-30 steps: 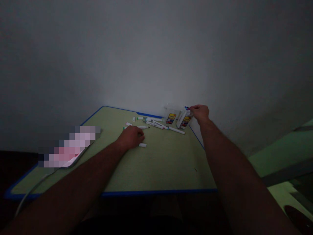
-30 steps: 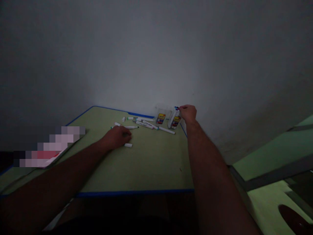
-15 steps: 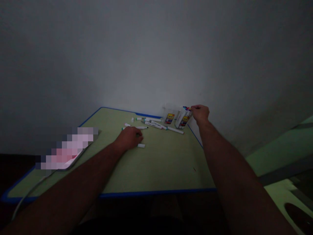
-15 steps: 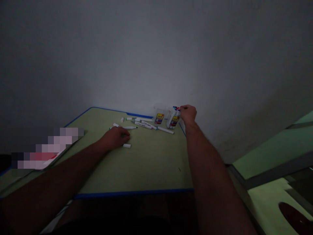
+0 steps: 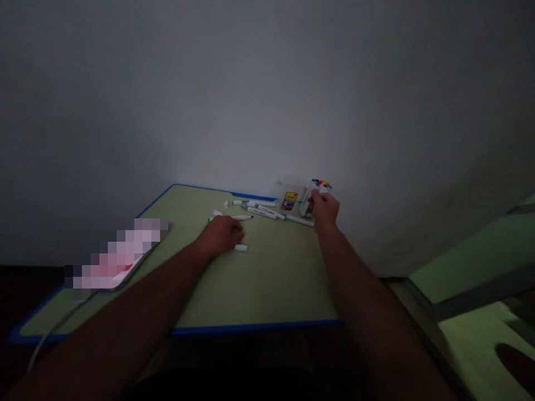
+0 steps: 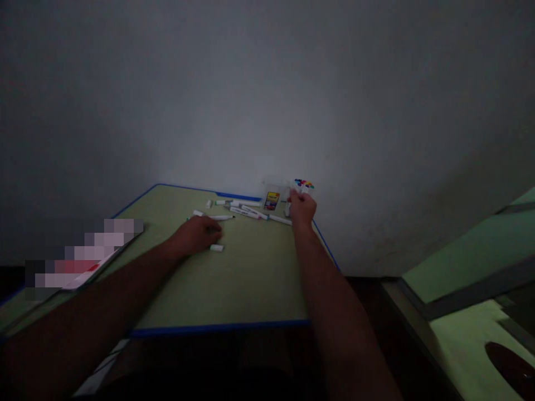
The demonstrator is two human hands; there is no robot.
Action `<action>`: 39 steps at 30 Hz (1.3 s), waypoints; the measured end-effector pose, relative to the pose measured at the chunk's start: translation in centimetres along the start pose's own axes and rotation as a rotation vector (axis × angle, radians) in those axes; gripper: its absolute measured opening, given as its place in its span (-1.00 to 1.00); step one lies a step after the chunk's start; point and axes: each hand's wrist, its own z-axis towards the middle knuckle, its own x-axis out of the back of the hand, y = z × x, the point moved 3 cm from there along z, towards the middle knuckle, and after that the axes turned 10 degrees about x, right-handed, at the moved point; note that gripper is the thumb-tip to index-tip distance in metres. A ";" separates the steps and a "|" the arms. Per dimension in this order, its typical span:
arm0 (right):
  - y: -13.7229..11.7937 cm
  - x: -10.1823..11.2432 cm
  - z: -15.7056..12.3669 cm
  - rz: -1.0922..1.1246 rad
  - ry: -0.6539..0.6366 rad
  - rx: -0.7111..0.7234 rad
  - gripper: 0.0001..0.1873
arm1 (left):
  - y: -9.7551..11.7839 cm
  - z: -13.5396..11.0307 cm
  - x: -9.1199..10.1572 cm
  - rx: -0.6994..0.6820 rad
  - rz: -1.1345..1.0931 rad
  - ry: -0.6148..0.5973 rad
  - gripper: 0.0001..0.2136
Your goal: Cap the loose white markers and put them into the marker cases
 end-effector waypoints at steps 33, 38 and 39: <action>-1.7 -0.7 -5.4 -0.248 -0.416 0.325 -0.84 | -4.1 0.4 3.8 0.443 -0.184 0.352 -0.78; -1.6 -0.9 -5.6 -0.255 -0.429 0.324 -0.85 | -3.8 0.3 3.6 0.439 -0.117 0.247 -0.71; -1.6 -1.0 -5.6 -0.252 -0.432 0.332 -0.85 | -3.7 0.3 3.5 0.436 -0.099 0.217 -0.70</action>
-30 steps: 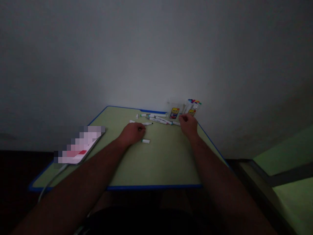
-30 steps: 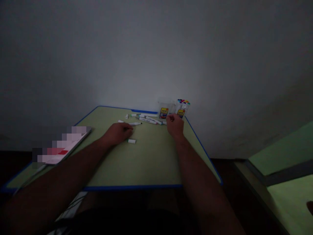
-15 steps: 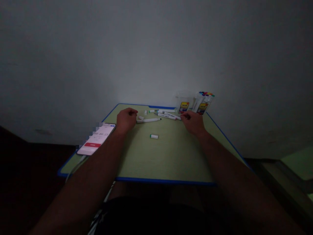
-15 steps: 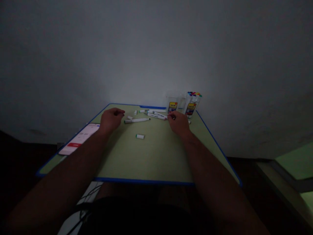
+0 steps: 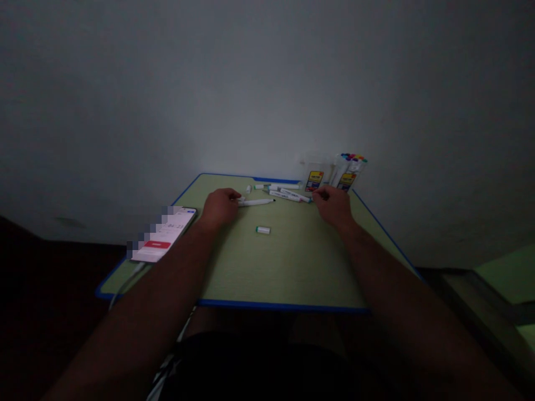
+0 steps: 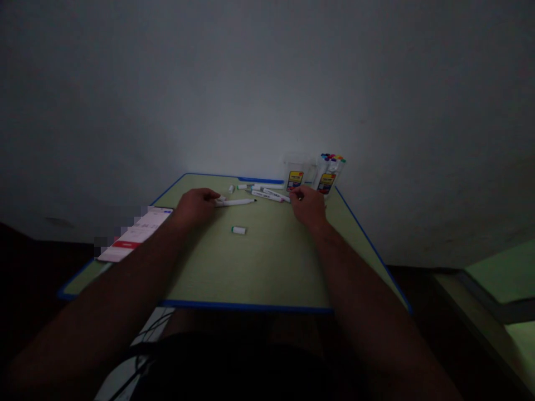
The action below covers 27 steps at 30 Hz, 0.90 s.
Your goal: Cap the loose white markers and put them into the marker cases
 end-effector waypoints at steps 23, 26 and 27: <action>-0.2 -0.7 -0.2 0.054 -0.032 0.041 -0.86 | 1.7 -2.1 -1.4 -0.251 -0.051 -0.290 -0.69; -0.1 -0.8 -0.2 0.070 -0.035 0.043 -0.86 | 2.3 -2.6 -1.4 -0.287 -0.050 -0.313 -0.73; 0.0 -0.8 -0.3 0.072 -0.037 0.045 -0.86 | 2.4 -2.8 -1.4 -0.294 -0.064 -0.336 -0.73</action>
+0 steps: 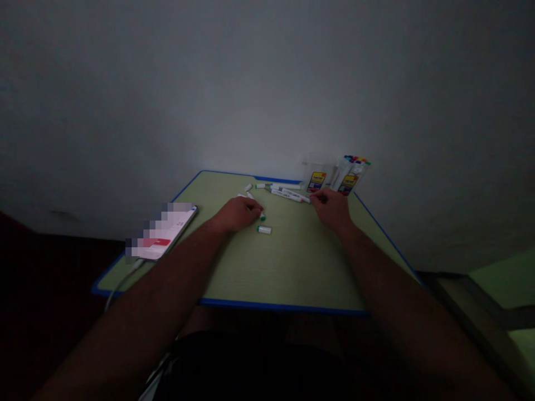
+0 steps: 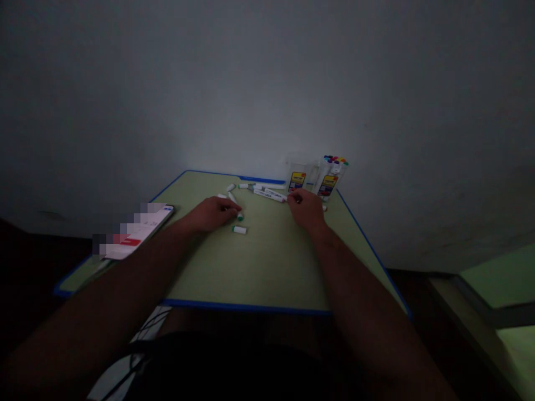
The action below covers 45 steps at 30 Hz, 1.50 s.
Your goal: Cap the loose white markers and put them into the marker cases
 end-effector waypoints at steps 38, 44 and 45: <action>-6.2 -3.6 -3.1 -0.023 -0.559 0.555 -0.49 | -1.4 0.9 1.9 0.183 0.061 0.237 -0.88; -6.7 -3.9 -3.3 -0.041 -0.589 0.611 -0.50 | -1.8 1.1 2.0 0.255 -0.129 0.273 -0.83; -6.6 -3.9 -3.2 -0.040 -0.581 0.595 -0.52 | -1.8 1.0 2.1 0.271 -0.156 0.280 -0.83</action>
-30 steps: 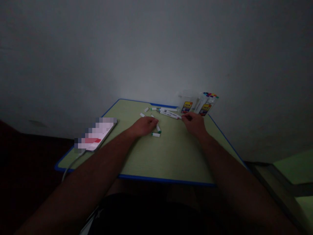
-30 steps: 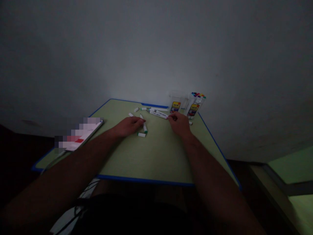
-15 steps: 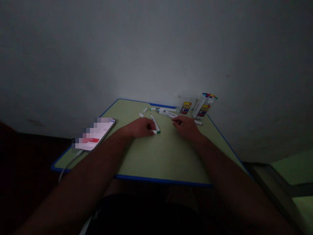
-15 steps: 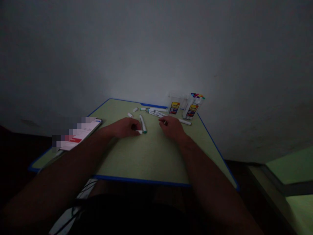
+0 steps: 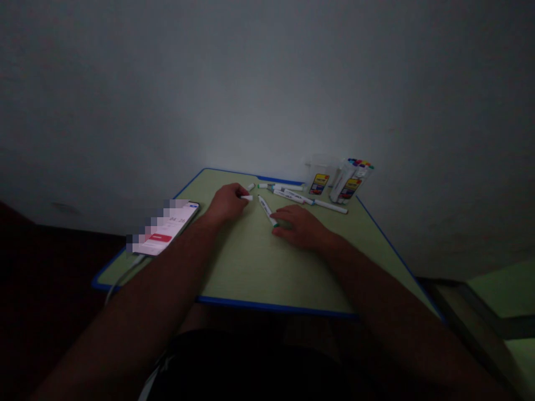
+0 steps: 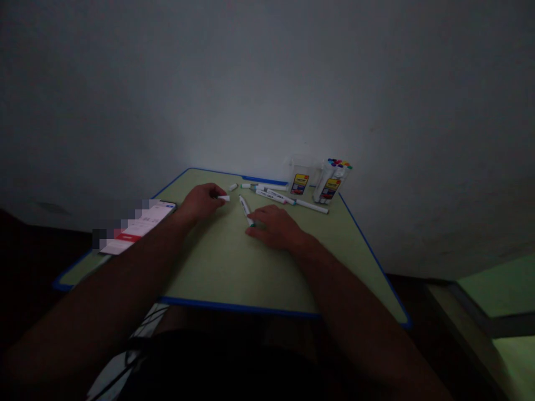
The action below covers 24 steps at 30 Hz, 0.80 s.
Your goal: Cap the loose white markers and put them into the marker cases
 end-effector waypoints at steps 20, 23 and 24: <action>1.4 0.5 -0.4 -0.056 -0.051 -0.216 -0.69 | -0.7 1.0 -0.4 0.085 -0.509 0.021 -0.78; 1.7 0.5 -0.5 -0.078 -0.059 -0.242 -0.67 | -0.7 0.9 -0.6 0.084 -0.537 0.009 -0.78; 1.7 0.5 -0.6 -0.081 -0.062 -0.243 -0.68 | -0.7 1.0 -0.6 0.081 -0.549 0.009 -0.78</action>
